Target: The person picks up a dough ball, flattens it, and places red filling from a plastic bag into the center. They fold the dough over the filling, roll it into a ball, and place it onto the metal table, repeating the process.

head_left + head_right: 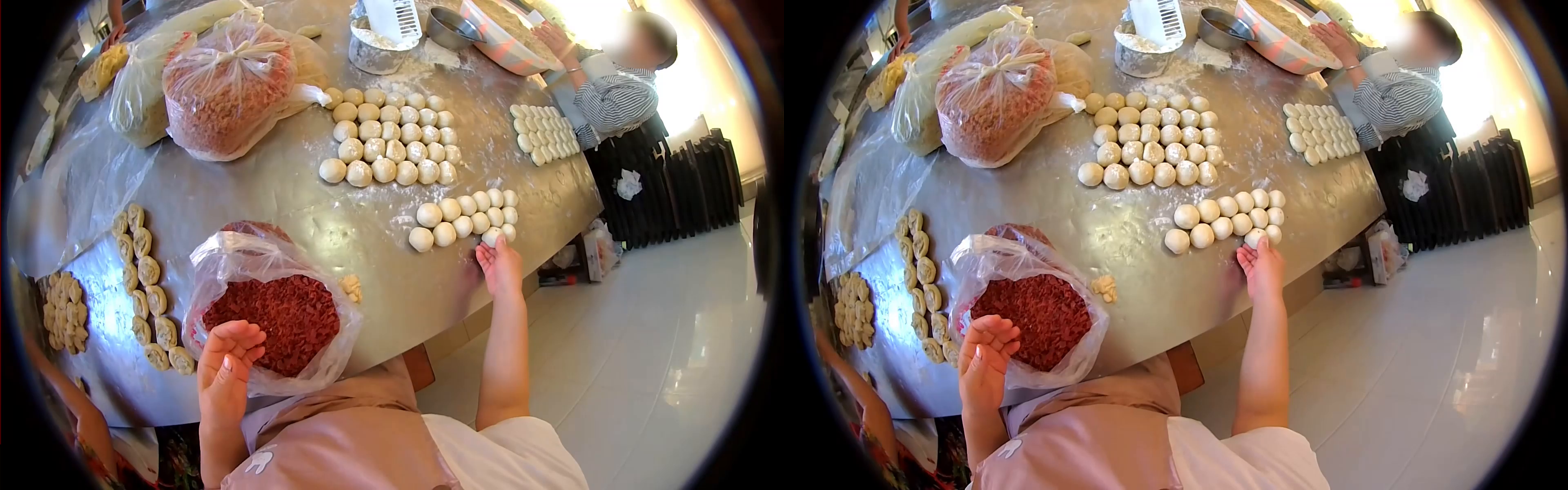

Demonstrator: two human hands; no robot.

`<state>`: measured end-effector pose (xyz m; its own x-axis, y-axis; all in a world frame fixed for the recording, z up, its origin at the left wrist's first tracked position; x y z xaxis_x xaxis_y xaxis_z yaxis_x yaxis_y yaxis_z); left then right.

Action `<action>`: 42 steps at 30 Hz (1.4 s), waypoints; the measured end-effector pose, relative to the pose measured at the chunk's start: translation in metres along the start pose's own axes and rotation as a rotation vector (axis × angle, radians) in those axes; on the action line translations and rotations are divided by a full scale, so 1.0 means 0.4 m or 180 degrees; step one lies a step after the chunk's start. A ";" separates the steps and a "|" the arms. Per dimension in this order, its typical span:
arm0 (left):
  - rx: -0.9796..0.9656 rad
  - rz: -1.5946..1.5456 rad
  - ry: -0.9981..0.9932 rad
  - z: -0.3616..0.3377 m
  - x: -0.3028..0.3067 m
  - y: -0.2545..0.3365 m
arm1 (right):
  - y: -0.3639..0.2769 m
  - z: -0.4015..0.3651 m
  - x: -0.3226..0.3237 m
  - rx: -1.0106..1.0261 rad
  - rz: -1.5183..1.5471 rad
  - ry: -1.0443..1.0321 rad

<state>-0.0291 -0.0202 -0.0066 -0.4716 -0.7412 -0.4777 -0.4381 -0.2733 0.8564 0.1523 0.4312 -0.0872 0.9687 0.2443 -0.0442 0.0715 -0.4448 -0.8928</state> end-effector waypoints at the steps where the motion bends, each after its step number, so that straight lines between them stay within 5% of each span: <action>1: -0.0006 0.0017 0.0006 -0.003 0.000 0.006 | -0.006 -0.001 0.000 -0.0112 -0.0181 0.0030; 6: -0.0447 -0.0062 0.0306 -0.046 0.043 0.038 | -0.053 -0.055 -0.004 -0.0530 -0.1188 0.0306; 7: -0.0633 -0.0142 0.0508 -0.055 0.074 0.040 | -0.052 -0.078 0.006 -0.0139 -0.1180 0.0327; 10: -0.1160 -0.0115 0.1411 -0.128 0.185 0.053 | -0.051 -0.153 -0.025 0.0920 -0.1612 0.0555; 13: -0.1254 0.1106 0.2935 -0.167 0.242 0.057 | -0.070 -0.286 -0.156 0.0971 -0.1601 -0.0393; 17: -0.1664 0.2246 0.2656 -0.181 0.196 0.038 | -0.009 -0.392 -0.289 0.1743 -0.2449 -0.1903; 19: -0.1936 0.3751 0.1808 -0.154 0.127 0.072 | 0.006 -0.464 -0.357 0.2592 -0.2976 -0.2306; 20: -0.1667 0.3738 0.1543 -0.143 0.105 0.066 | 0.008 -0.506 -0.398 0.3171 -0.3217 -0.2389; 22: -0.1465 0.4428 0.0822 -0.098 0.064 0.063 | 0.052 -0.545 -0.434 0.3158 -0.3455 -0.2585; 25: -0.1367 0.4670 0.0655 -0.030 0.056 0.032 | 0.121 -0.527 -0.469 0.3142 -0.3192 -0.2438; 29: -0.1112 0.4665 0.0975 0.069 0.072 0.043 | 0.109 -0.506 -0.531 0.2723 -0.2968 -0.2348; 33: -0.0662 0.4593 0.0886 0.139 0.122 0.029 | 0.097 -0.502 -0.588 0.3326 -0.3087 -0.2352; 36: -0.0154 0.3908 0.1041 0.165 0.157 0.034 | 0.118 -0.432 -0.616 0.0572 -0.2564 -0.2998; 39: 0.0069 0.3268 0.1185 0.169 0.184 0.058 | 0.091 -0.391 -0.620 0.0096 -0.2014 -0.2895; 40: -0.0018 0.3224 0.1200 0.176 0.203 0.057 | 0.072 -0.365 -0.618 -0.0589 -0.1401 -0.3458; 42: -0.0014 0.3320 0.1246 0.183 0.202 0.088 | 0.059 -0.395 -0.618 0.0951 -0.2022 -0.3499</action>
<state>-0.1387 -0.0447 -0.0294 -0.3327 -0.7510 0.5704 0.0352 0.5945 0.8033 -0.0481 0.2241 -0.0265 0.0749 0.9758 0.2054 0.2490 0.1811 -0.9514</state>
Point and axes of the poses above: each hand's wrist, its own z-axis towards the middle knuckle, its own x-axis out of the back of the hand, y = z × x, the point moved 1 cm from there along z, towards the middle knuckle, and after that the axes turned 2 degrees about -x, right-handed, at the moved point
